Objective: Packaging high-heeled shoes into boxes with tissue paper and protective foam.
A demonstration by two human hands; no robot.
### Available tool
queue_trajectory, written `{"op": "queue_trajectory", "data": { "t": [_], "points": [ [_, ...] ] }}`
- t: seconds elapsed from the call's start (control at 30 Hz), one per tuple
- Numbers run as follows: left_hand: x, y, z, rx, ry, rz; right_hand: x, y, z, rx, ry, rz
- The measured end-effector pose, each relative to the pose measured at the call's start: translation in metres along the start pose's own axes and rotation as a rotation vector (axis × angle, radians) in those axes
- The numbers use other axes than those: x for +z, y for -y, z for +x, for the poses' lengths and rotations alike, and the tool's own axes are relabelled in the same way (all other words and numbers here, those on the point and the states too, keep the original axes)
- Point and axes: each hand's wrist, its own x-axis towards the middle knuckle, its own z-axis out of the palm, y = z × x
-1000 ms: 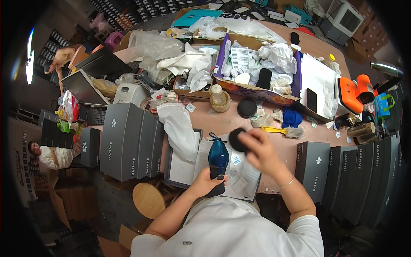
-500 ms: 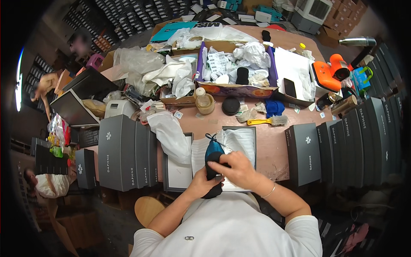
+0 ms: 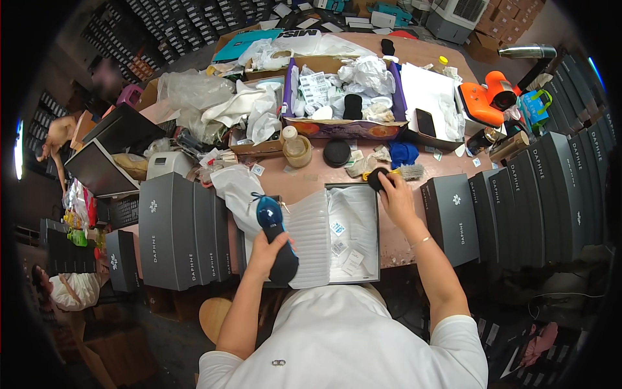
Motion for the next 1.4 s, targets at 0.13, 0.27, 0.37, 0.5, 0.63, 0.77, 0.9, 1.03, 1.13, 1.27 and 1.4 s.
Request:
{"op": "queue_trajectory", "data": {
  "t": [0.13, 0.27, 0.37, 0.5, 0.63, 0.77, 0.9, 1.03, 1.13, 1.27, 1.4],
  "points": [
    [-0.073, 0.066, 0.067, 0.047, -0.240, 0.389, 0.013, 0.027, 0.005, 0.011, 0.298, -0.075],
    [0.003, 0.042, 0.033, 0.615, -0.274, 0.762, 0.053, 0.029, -0.067, -0.162, 0.462, -0.242],
    [0.097, 0.070, 0.008, 0.405, 0.272, 0.629, 0.063, 0.018, -0.082, -0.156, 0.246, -0.078],
    [0.120, 0.167, 0.037, -0.129, 0.263, 0.585, 0.034, 0.027, -0.073, 0.154, -0.020, 0.373],
    [0.100, 0.178, 0.048, -0.210, 0.258, 0.268, 0.021, 0.018, -0.081, 0.372, -0.115, 0.505],
    [0.115, 0.156, 0.041, 0.294, 0.226, 0.503, 0.017, 0.020, -0.098, 0.533, 0.029, 0.612],
    [0.151, 0.101, 0.026, 0.435, 0.525, 0.632, -0.015, 0.040, -0.089, 0.613, -0.219, 1.067],
    [0.183, 0.130, 0.027, 0.517, 0.920, 0.964, -0.094, 0.106, -0.051, 0.081, 0.687, 1.047],
    [0.174, 0.135, 0.011, 0.774, 0.904, 1.019, -0.040, 0.117, -0.061, -0.100, 0.722, 0.614],
    [0.111, 0.110, 0.008, 0.860, 0.459, 0.894, 0.021, 0.043, -0.083, 0.191, 0.272, -0.195],
    [0.092, 0.109, 0.026, 0.562, 0.010, 0.779, -0.004, 0.004, -0.067, 0.222, 0.160, -0.475]
  ]
}}
